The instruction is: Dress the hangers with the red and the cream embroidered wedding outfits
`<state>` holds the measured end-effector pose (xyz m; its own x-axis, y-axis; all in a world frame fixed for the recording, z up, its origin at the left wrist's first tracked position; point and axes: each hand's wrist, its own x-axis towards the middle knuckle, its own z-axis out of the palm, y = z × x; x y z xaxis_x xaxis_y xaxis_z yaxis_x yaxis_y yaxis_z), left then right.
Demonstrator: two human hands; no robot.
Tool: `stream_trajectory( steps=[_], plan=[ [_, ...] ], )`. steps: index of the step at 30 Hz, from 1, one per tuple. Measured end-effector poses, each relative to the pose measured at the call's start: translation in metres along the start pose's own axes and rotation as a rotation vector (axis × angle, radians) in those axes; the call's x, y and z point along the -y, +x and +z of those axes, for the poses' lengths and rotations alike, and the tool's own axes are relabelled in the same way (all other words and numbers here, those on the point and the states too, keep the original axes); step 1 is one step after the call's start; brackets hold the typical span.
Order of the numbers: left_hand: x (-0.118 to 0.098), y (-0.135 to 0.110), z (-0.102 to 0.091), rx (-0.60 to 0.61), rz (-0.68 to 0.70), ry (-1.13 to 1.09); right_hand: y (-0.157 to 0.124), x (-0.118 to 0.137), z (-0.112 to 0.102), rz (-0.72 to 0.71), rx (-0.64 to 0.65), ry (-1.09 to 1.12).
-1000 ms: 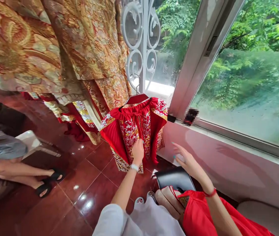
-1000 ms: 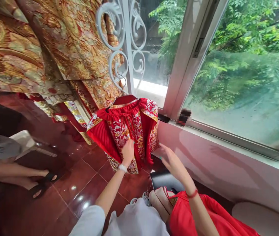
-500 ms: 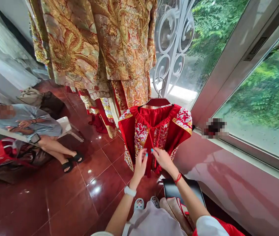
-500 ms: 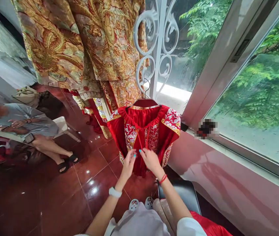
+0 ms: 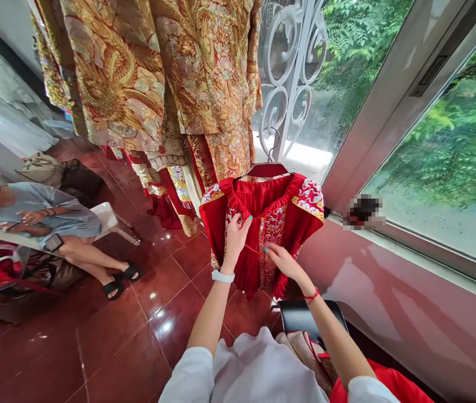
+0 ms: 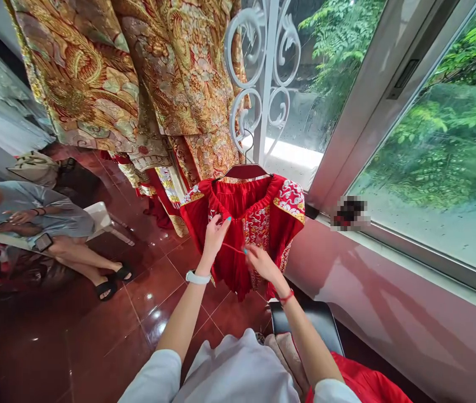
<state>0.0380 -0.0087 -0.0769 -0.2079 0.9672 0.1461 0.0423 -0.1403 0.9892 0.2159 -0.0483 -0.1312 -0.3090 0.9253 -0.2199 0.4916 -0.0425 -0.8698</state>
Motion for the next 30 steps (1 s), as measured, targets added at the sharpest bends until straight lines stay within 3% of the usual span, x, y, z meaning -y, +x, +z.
stream_trajectory(
  steps=[1, 3, 4, 6, 11, 15, 21, 26, 30],
  plan=[
    [-0.002, 0.002, 0.002, 0.003, 0.031, 0.039, 0.017, 0.019, -0.002, -0.141, -0.139, 0.08],
    [-0.003, 0.005, 0.005, 0.009, 0.084, 0.095, 0.045, 0.05, -0.001, -0.284, -0.401, 0.135],
    [-0.002, 0.005, 0.006, 0.007, 0.102, 0.111, 0.055, 0.061, 0.0, -0.309, -0.489, 0.139],
    [0.001, 0.004, 0.006, 0.004, 0.118, 0.114, 0.066, 0.071, 0.006, -0.304, -0.547, 0.196],
    [0.006, 0.001, 0.0, 0.061, 0.073, 0.004, 0.068, 0.057, 0.024, -0.194, -0.399, 0.61],
    [0.003, -0.001, -0.001, 0.15, 0.0, -0.103, 0.071, 0.055, 0.025, -0.219, -0.357, 0.803],
    [-0.001, -0.013, 0.006, 0.075, 0.029, -0.083, 0.07, 0.038, 0.026, -0.219, -0.374, 0.82],
    [-0.016, -0.024, 0.008, 0.088, 0.04, -0.082, 0.065, 0.003, 0.061, -0.127, -0.36, 0.817],
    [-0.024, -0.032, -0.017, 0.033, 0.045, -0.032, 0.047, -0.024, 0.087, -0.033, -0.302, 0.711]
  ],
)
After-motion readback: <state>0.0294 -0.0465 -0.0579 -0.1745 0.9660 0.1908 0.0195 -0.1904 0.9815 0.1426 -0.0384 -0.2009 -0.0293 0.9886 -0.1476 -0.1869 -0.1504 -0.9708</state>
